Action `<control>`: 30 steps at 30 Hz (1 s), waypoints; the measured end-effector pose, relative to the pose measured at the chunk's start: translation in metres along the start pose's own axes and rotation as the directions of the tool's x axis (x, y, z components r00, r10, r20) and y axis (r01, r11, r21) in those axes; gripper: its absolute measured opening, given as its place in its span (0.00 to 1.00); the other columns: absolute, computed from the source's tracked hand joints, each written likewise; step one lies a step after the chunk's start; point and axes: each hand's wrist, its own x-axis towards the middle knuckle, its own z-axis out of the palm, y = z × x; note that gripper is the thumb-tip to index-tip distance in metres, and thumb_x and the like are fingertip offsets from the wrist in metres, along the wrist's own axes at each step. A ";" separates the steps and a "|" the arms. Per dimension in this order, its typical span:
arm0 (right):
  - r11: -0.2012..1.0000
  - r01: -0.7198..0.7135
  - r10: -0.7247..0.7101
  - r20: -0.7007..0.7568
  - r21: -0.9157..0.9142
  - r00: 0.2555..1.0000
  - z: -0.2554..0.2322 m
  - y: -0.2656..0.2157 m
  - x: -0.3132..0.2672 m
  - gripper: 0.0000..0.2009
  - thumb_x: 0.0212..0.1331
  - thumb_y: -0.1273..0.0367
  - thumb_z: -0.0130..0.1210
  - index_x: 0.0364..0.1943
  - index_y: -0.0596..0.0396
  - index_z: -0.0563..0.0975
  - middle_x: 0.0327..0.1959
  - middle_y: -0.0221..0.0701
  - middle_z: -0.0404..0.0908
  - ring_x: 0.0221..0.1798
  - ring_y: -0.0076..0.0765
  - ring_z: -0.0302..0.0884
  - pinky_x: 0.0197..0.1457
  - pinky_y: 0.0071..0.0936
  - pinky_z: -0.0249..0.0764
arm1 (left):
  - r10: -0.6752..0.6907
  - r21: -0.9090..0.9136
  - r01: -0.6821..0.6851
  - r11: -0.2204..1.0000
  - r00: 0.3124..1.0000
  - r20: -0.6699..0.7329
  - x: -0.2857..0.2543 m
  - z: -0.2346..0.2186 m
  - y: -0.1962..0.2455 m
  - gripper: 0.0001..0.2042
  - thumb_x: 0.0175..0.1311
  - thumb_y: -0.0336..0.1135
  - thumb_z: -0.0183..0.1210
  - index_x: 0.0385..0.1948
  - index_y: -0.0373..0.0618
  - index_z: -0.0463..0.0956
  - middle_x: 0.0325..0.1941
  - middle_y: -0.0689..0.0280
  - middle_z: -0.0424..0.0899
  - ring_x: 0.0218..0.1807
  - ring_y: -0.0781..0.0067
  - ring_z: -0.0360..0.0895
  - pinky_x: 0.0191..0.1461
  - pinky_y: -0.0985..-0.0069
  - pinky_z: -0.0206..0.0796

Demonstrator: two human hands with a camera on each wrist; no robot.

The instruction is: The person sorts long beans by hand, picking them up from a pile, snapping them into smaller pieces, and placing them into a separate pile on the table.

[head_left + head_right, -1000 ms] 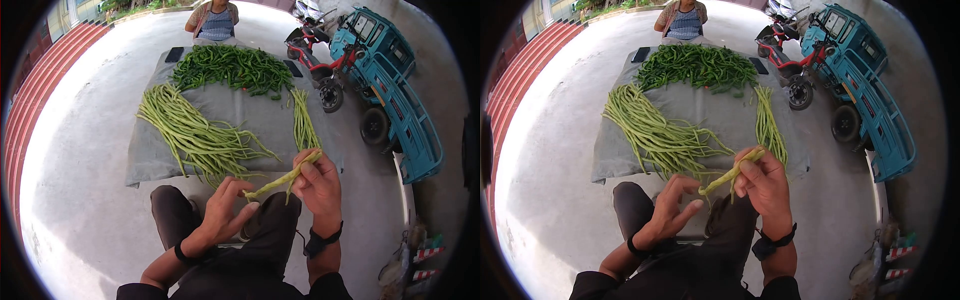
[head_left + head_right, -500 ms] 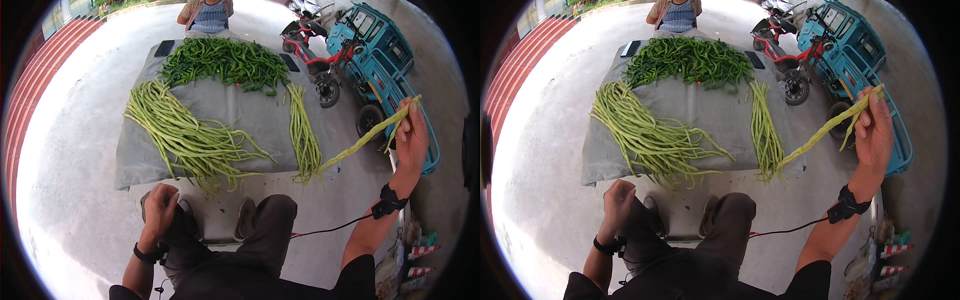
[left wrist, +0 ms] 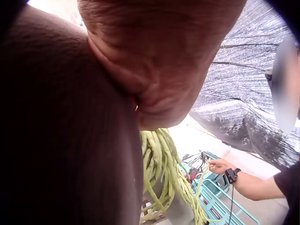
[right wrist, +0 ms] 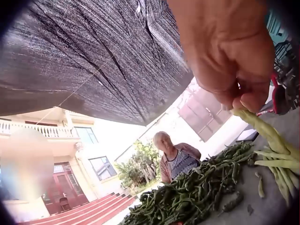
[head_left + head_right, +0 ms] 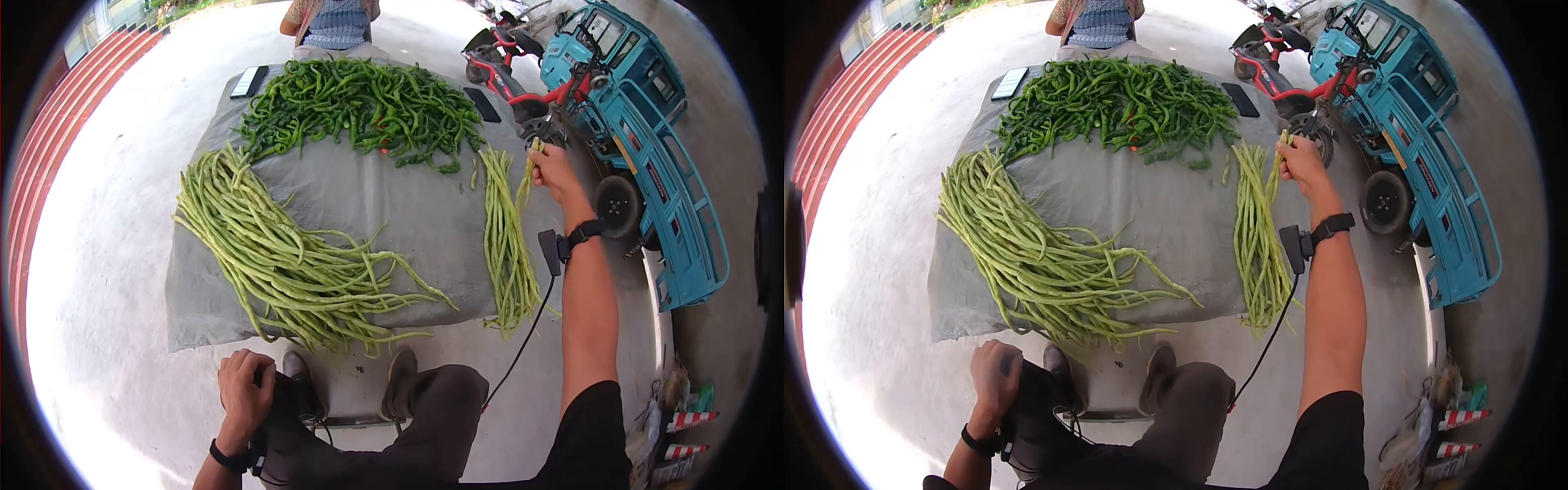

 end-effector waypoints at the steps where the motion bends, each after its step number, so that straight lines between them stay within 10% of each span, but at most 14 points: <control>1: 1.000 0.017 -0.017 -0.007 -0.003 1.000 0.014 0.014 0.015 0.08 0.72 0.68 0.60 0.39 0.60 0.79 0.25 0.26 0.77 0.20 0.21 0.74 0.21 0.25 0.71 | 0.009 0.012 -0.009 1.000 1.000 -0.014 0.001 0.002 0.000 0.05 0.56 0.26 0.67 0.31 0.46 0.79 0.32 0.63 0.82 0.39 0.54 0.78 0.45 0.60 0.64; 8: 0.993 0.115 -0.112 -0.153 0.007 0.982 0.061 0.093 0.067 0.09 0.68 0.69 0.63 0.37 0.63 0.80 0.24 0.30 0.79 0.22 0.23 0.76 0.23 0.28 0.73 | 0.017 0.048 -0.016 0.999 1.000 -0.020 0.014 0.012 0.006 0.07 0.54 0.25 0.68 0.29 0.47 0.78 0.28 0.65 0.79 0.34 0.58 0.76 0.42 0.61 0.60; 17: 0.952 0.171 -0.116 -0.218 0.255 0.969 0.061 0.136 0.073 0.14 0.65 0.79 0.62 0.53 0.67 0.78 0.47 0.39 0.83 0.43 0.33 0.86 0.46 0.28 0.88 | 0.040 0.043 -0.040 0.998 0.999 0.000 0.020 0.018 0.008 0.08 0.53 0.24 0.68 0.29 0.47 0.78 0.27 0.65 0.79 0.32 0.58 0.75 0.41 0.62 0.60; 30: 0.980 0.151 -0.139 -0.097 0.131 0.986 0.000 0.050 -0.002 0.10 0.69 0.70 0.63 0.51 0.58 0.81 0.42 0.28 0.86 0.38 0.25 0.85 0.39 0.25 0.82 | 0.094 0.009 -0.094 0.996 0.994 -0.055 0.011 0.020 0.011 0.08 0.51 0.22 0.67 0.29 0.46 0.78 0.26 0.64 0.77 0.30 0.58 0.74 0.40 0.63 0.61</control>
